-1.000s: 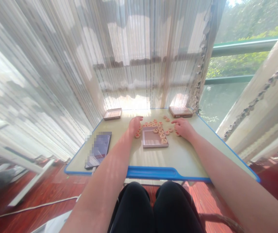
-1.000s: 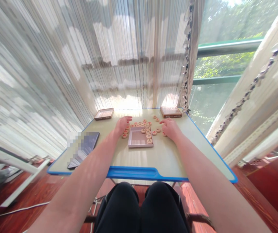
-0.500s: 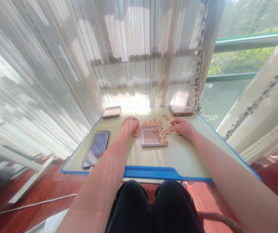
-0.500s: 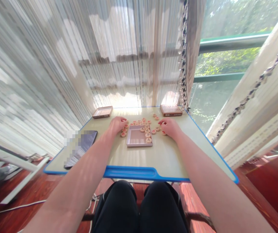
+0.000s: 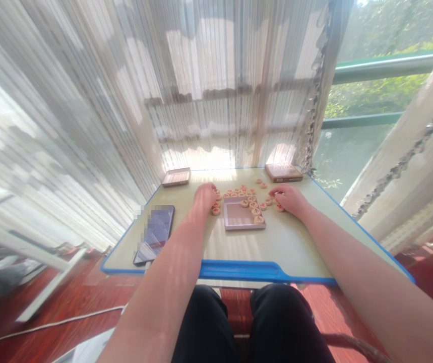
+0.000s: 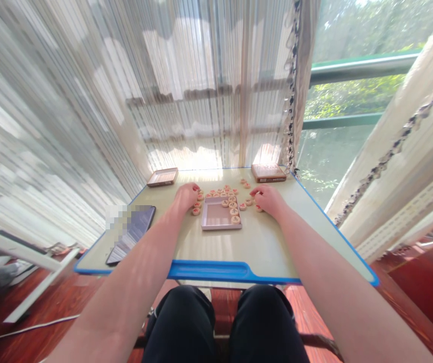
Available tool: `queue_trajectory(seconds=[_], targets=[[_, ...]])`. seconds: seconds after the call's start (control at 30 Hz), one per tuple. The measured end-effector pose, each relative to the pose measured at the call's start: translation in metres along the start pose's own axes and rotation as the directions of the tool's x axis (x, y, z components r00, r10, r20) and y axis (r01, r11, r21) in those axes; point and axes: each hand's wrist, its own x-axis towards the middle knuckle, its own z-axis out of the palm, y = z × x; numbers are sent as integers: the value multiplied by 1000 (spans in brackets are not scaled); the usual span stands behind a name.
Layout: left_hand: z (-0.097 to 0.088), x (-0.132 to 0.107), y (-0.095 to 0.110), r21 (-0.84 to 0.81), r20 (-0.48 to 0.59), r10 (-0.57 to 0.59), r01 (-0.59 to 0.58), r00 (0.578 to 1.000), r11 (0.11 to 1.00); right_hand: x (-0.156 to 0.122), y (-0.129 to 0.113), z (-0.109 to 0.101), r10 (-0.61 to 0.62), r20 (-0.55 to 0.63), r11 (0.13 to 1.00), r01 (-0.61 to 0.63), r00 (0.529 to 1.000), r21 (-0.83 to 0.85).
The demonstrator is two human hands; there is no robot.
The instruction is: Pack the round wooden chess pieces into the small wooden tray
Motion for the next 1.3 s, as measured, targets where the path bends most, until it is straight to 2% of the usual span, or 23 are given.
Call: queue_trajectory(seconds=[0.07,0.17,0.27,0.33,0.37,0.47,0.57,0.63,0.7,0.77,0.83,0.9,1.0,1.17,1.3], targets=[[0,1,1,-11,-23,10,-10,1000,1000,0,2,-1,0,3,1000,0,1000,5],[-1,4,3,87,-20,46,-44,999,995,-2,1,-1,-40,-32,999,39,999,-21],[-2,7,2,146,41,39,-44,998,988,-12,-12,-1,-88,-242,993,67,966,-96],[-2,8,1,90,59,15,-20,998,996,-21,-30,-1,-126,-372,991,98,920,-93],[-3,8,0,51,57,2,-5,998,999,-25,-41,-1,-158,-388,987,139,908,-77],[-3,5,-2,-26,37,-7,8,999,1000,-28,-76,-3,-274,-293,955,294,916,29],[-5,1,-1,-55,-6,18,-19,1000,998,-15,-94,-3,-170,-239,936,233,956,265],[-7,-1,2,-74,-47,31,-34,998,997,-3,-91,1,-145,-208,918,209,967,336],[-9,-3,7,-90,-65,55,-60,996,994,7,-76,8,-154,-268,925,234,951,299],[-11,-7,14,-128,-47,113,-118,992,985,13,-56,18,-150,-323,959,217,935,183],[-11,-11,21,-207,-20,177,-177,984,962,14,-40,26,-157,-269,982,180,950,65],[-9,-15,27,-261,26,227,-213,973,941,13,-33,29,-116,-260,991,131,959,42],[-3,-22,34,-276,70,264,-236,962,932,10,-41,26,-112,-266,991,128,957,41],[5,-26,39,-378,89,320,-265,943,887,0,-73,20,-258,-248,965,264,934,-12],[7,-27,43,-384,100,313,-254,944,888,-9,-87,23,-386,-193,922,375,902,-91]])
